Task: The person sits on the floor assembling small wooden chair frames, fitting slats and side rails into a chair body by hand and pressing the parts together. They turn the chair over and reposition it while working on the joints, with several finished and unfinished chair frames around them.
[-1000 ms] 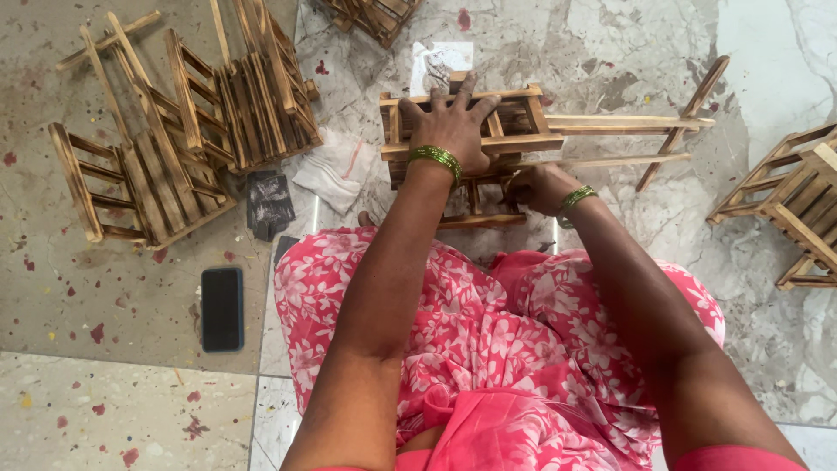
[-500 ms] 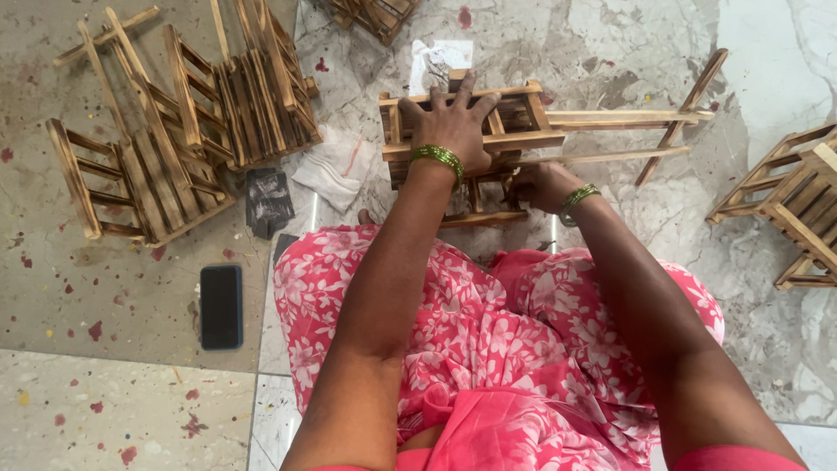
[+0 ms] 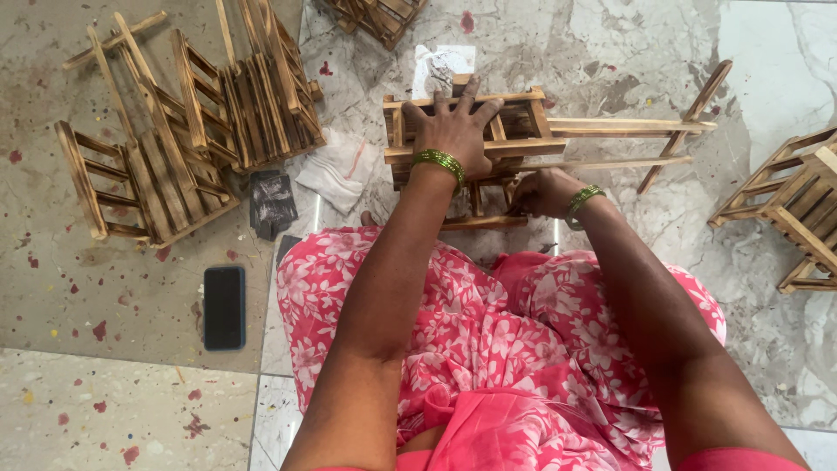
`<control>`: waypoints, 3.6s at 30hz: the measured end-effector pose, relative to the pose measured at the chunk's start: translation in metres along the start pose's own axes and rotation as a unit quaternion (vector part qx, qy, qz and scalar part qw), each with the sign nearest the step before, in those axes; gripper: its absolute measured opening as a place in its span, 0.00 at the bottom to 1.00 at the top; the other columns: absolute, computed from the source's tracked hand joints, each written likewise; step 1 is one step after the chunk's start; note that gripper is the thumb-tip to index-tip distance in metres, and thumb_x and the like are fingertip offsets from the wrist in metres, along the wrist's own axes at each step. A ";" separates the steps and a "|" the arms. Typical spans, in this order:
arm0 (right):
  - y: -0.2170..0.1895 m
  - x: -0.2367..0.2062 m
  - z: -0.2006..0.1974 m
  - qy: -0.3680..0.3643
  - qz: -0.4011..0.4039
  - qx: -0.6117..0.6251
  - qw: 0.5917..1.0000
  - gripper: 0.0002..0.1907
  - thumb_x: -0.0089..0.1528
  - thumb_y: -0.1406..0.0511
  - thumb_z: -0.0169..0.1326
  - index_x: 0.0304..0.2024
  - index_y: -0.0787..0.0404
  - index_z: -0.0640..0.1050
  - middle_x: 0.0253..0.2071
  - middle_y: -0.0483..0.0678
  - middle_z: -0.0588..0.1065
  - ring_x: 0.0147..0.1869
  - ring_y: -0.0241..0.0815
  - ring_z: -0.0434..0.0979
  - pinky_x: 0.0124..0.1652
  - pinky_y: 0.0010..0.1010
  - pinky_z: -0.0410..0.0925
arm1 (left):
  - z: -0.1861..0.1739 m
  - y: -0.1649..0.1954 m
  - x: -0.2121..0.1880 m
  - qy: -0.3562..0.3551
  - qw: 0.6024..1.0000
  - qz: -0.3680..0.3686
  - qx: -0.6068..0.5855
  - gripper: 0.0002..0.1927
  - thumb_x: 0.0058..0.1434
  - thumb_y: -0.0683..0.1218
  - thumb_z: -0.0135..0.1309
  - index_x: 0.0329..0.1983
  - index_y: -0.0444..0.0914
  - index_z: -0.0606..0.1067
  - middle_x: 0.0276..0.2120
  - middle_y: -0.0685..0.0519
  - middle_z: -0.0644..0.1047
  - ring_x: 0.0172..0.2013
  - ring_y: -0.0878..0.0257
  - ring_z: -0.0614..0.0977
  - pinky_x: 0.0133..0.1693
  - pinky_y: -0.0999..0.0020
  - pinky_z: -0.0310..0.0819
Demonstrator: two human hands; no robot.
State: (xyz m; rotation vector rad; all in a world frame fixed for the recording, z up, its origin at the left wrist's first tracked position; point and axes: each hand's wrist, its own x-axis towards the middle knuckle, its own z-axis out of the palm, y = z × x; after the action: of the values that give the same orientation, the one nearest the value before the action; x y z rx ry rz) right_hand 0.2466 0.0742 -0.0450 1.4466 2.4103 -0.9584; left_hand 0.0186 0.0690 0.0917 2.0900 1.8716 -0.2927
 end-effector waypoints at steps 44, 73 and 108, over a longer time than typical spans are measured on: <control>-0.019 -0.003 0.002 -0.011 -0.019 -0.023 0.999 0.12 0.62 0.61 0.58 0.47 0.48 0.84 0.39 0.47 0.83 0.41 0.45 0.84 0.44 0.39 0.75 | -0.001 0.000 0.000 -0.011 1.000 -0.003 0.001 0.53 0.51 0.59 0.65 0.76 0.66 0.49 0.78 0.57 0.40 0.74 0.38 0.48 0.65 0.19 0.39; -0.045 0.005 0.013 -0.010 0.014 -0.245 0.969 0.22 0.61 0.42 0.56 0.46 0.46 0.83 0.41 0.47 0.82 0.44 0.46 0.83 0.44 0.40 0.75 | -0.001 0.003 -0.007 -0.016 1.000 0.004 0.012 0.53 0.51 0.56 0.63 0.77 0.66 0.47 0.78 0.57 0.37 0.75 0.38 0.46 0.64 0.19 0.39; -0.021 0.024 0.015 0.062 0.023 -0.090 0.994 0.16 0.68 0.52 0.53 0.54 0.44 0.81 0.42 0.45 0.83 0.42 0.46 0.83 0.45 0.39 0.75 | 0.003 0.002 -0.005 -0.014 1.000 0.000 0.027 0.53 0.52 0.54 0.61 0.77 0.66 0.46 0.78 0.57 0.38 0.74 0.39 0.48 0.64 0.19 0.40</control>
State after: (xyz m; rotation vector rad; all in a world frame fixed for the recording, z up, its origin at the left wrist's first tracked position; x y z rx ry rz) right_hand 0.2143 0.0757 -0.0584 1.5293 2.4641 -0.6406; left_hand 0.0198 0.0632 0.0911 2.1094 1.8679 -0.3740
